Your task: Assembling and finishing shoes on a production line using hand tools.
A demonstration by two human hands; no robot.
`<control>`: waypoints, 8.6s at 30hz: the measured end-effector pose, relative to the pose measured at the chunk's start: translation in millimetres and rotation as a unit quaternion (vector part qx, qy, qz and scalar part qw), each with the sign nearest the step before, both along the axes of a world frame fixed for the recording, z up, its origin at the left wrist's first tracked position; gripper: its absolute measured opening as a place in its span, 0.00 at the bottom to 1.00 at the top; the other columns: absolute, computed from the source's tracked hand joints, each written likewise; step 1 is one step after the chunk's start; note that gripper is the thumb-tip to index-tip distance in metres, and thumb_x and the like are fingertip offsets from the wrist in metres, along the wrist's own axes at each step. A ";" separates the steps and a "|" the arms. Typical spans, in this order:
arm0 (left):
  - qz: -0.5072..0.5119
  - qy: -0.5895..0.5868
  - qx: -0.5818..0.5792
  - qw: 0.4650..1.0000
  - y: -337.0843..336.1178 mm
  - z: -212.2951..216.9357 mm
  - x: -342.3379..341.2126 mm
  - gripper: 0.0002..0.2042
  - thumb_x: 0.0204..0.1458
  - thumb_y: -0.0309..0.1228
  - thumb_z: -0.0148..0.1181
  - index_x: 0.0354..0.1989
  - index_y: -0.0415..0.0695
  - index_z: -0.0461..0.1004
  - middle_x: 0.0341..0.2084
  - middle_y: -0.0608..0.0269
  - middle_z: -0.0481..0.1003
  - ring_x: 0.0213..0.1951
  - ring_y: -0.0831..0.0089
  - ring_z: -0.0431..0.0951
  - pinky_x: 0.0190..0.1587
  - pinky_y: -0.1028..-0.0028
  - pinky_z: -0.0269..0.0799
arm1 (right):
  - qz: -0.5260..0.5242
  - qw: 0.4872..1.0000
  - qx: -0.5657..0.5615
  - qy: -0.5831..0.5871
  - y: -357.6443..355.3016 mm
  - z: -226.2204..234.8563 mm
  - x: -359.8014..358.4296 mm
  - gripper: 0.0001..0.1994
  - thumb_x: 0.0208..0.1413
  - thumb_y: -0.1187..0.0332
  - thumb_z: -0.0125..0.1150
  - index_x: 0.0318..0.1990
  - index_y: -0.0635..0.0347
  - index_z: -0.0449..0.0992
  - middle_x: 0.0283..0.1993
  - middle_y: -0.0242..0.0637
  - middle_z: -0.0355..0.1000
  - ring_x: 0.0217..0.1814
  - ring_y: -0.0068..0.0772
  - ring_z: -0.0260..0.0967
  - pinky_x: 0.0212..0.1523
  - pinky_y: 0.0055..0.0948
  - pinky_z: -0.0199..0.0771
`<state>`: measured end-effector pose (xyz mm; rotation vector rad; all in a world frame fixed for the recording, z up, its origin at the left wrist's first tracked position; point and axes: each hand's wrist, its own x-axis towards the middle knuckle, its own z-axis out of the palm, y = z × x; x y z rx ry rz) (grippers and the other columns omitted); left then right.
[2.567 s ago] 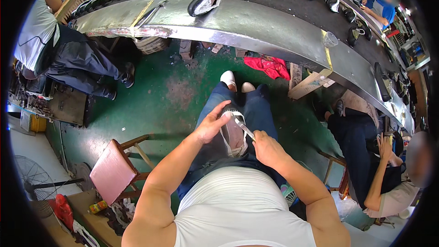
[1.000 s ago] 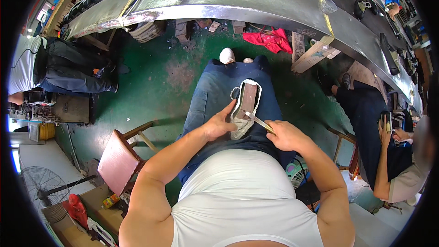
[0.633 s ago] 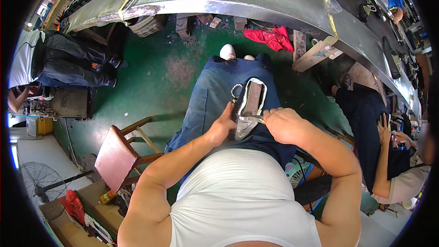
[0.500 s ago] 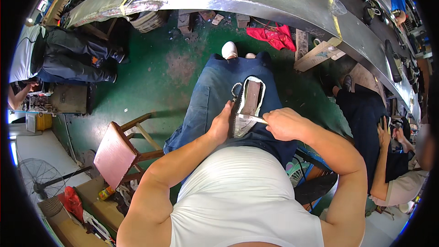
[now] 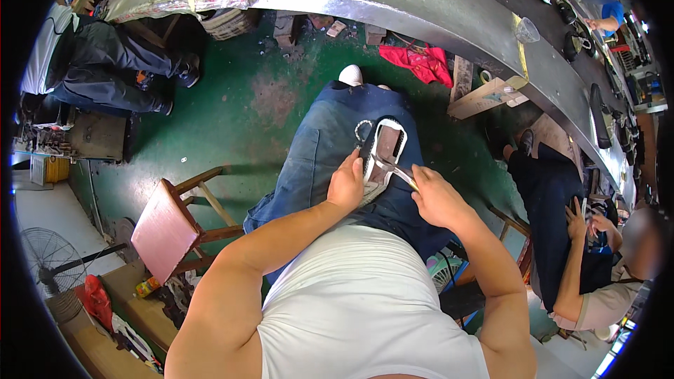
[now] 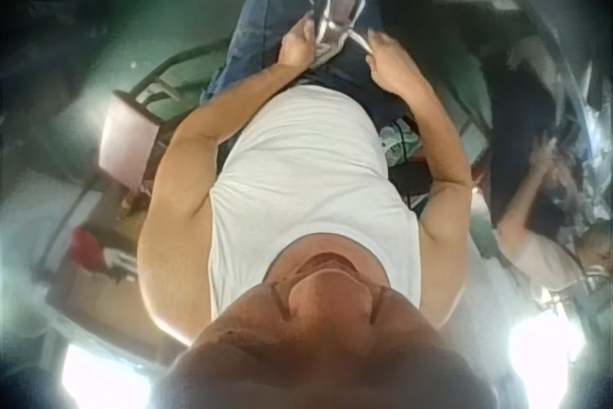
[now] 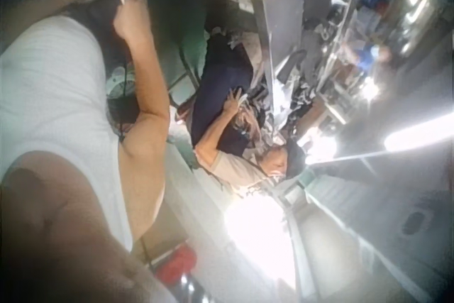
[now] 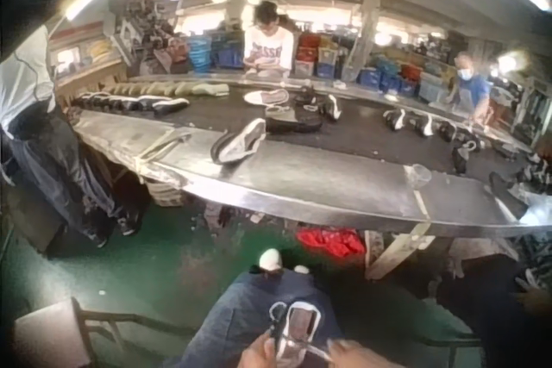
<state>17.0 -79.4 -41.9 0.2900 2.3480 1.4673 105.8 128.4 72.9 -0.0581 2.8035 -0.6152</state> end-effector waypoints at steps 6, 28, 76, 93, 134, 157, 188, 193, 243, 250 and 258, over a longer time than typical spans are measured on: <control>-0.182 0.082 -0.101 0.975 -4.7 15.2 -7.3 0.25 0.67 0.40 0.43 0.73 0.54 0.55 0.71 0.41 0.52 0.54 0.43 0.75 0.56 0.56 0.72 | -0.054 0.997 0.010 -0.047 9.4 -13.3 -1.0 0.15 0.59 0.71 0.56 0.52 0.67 0.70 0.47 0.51 0.74 0.48 0.54 0.74 0.46 0.46 0.76; -0.178 -0.108 -0.068 0.976 -28.0 38.0 -9.7 0.36 0.65 0.43 0.47 0.74 0.34 0.43 0.68 0.31 0.55 0.65 0.41 0.65 0.68 0.63 0.60 | -0.073 0.991 -0.086 -0.073 23.8 -31.5 -30.5 0.21 0.68 0.54 0.48 0.35 0.67 0.71 0.31 0.58 0.74 0.38 0.62 0.74 0.41 0.53 0.72; -0.175 0.210 -0.036 0.961 -3.1 68.4 -26.6 0.12 0.59 0.33 0.57 0.26 0.40 0.74 0.22 0.47 0.76 0.26 0.48 0.79 0.31 0.57 0.75 | -0.052 0.925 -0.181 -0.330 17.6 60.6 -36.7 0.17 0.63 0.63 0.57 0.51 0.68 0.72 0.36 0.49 0.76 0.38 0.48 0.75 0.40 0.41 0.73; -0.129 -0.265 0.216 0.931 -1.3 -5.4 -26.8 0.34 0.67 0.40 0.50 0.76 0.45 0.43 0.70 0.49 0.56 0.71 0.63 0.55 0.71 0.66 0.51 | -0.181 0.953 -0.232 -0.073 -20.2 -29.2 7.3 0.14 0.59 0.63 0.61 0.46 0.64 0.72 0.37 0.53 0.74 0.41 0.57 0.74 0.42 0.47 0.72; -0.306 0.090 -0.125 0.939 4.7 45.4 -35.5 0.26 0.64 0.36 0.49 0.72 0.60 0.56 0.64 0.28 0.60 0.49 0.36 0.77 0.51 0.54 0.76 | -0.155 0.949 -0.203 -0.183 23.0 -9.4 -57.6 0.23 0.71 0.54 0.43 0.34 0.67 0.73 0.23 0.43 0.74 0.26 0.40 0.74 0.35 0.39 0.74; -0.119 -0.334 0.297 0.887 -34.1 80.8 -72.2 0.34 0.63 0.22 0.53 0.75 0.39 0.45 0.69 0.57 0.60 0.67 0.70 0.62 0.69 0.69 0.56 | -0.168 0.923 0.061 0.341 135.6 56.6 -122.0 0.20 0.59 0.57 0.62 0.49 0.64 0.72 0.41 0.52 0.74 0.43 0.59 0.72 0.45 0.52 0.70; -0.199 0.498 -0.279 0.797 340.0 223.9 -466.5 0.16 0.51 0.27 0.52 0.49 0.47 0.77 0.47 0.51 0.79 0.51 0.54 0.77 0.53 0.58 0.74 | -0.214 0.896 0.094 0.379 247.8 51.5 -211.8 0.21 0.52 0.56 0.68 0.46 0.61 0.72 0.42 0.43 0.73 0.46 0.49 0.70 0.48 0.44 0.70; 0.024 0.391 -0.564 0.727 195.2 236.4 -543.0 0.33 0.52 0.41 0.64 0.68 0.47 0.64 0.59 0.53 0.72 0.62 0.53 0.70 0.62 0.58 0.66 | -0.220 0.897 0.094 0.372 241.9 54.1 -214.5 0.21 0.52 0.54 0.67 0.45 0.60 0.73 0.43 0.42 0.73 0.47 0.48 0.69 0.49 0.44 0.69; -0.237 -0.089 0.207 0.945 -30.3 55.3 -97.6 0.29 0.68 0.46 0.44 0.71 0.44 0.50 0.67 0.49 0.54 0.69 0.60 0.56 0.70 0.66 0.51 | -0.254 0.819 -0.506 -0.092 -2.3 67.9 -28.8 0.13 0.67 0.65 0.55 0.50 0.66 0.74 0.36 0.36 0.78 0.29 0.18 0.71 0.27 0.21 0.71; -0.277 -0.064 0.139 0.949 -21.7 52.5 -102.1 0.31 0.69 0.48 0.43 0.74 0.48 0.44 0.55 0.60 0.71 0.59 0.72 0.67 0.64 0.70 0.60 | -0.187 0.839 -0.489 -0.149 -27.7 10.7 -19.1 0.12 0.66 0.67 0.55 0.49 0.67 0.75 0.37 0.37 0.78 0.37 0.24 0.74 0.38 0.30 0.76; -0.216 -0.082 0.083 0.969 -23.2 84.0 -112.1 0.26 0.67 0.39 0.51 0.70 0.44 0.58 0.54 0.52 0.74 0.57 0.65 0.72 0.62 0.69 0.65 | -0.190 0.884 -0.398 -0.155 -38.1 -4.2 -56.6 0.11 0.67 0.65 0.53 0.39 0.66 0.72 0.30 0.43 0.76 0.29 0.34 0.75 0.33 0.35 0.75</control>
